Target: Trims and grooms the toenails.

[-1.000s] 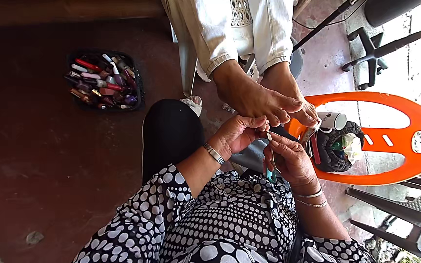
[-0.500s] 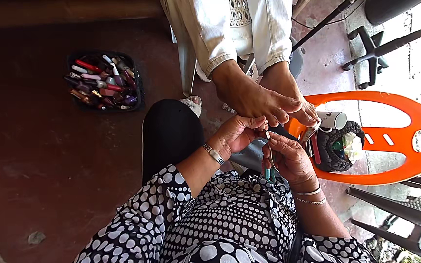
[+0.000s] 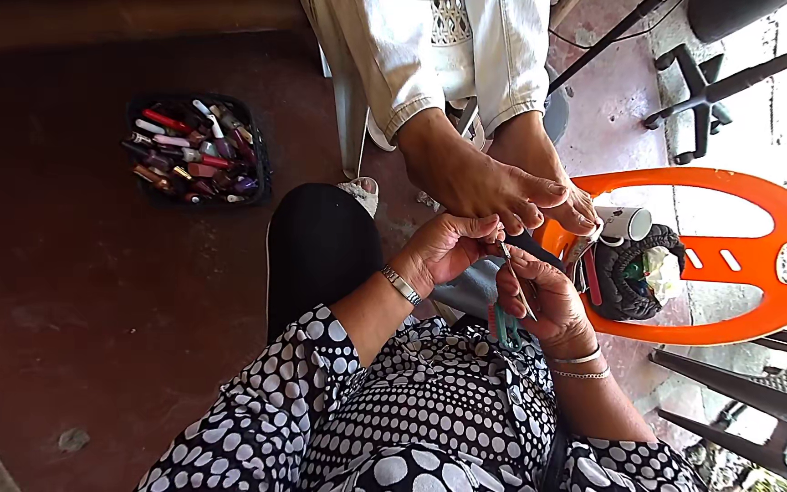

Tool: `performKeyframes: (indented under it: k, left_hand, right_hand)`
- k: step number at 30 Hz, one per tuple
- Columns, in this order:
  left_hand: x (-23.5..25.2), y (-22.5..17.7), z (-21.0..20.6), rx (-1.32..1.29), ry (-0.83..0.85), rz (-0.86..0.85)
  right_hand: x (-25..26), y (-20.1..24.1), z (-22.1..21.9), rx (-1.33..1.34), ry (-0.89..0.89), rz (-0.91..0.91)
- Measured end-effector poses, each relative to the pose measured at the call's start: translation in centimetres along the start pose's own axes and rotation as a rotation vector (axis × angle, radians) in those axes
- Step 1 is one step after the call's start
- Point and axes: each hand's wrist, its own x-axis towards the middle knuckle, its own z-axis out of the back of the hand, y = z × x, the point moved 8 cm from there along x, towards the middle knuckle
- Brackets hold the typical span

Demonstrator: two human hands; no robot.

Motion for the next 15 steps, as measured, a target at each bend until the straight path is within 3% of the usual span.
performKeyframes:
  k: [15]
  left_hand:
    - [0.05, 0.02, -0.1, -0.018, 0.033, -0.011]
  right_hand:
    - [0.15, -0.66, -0.19, 0.117, 0.133, -0.019]
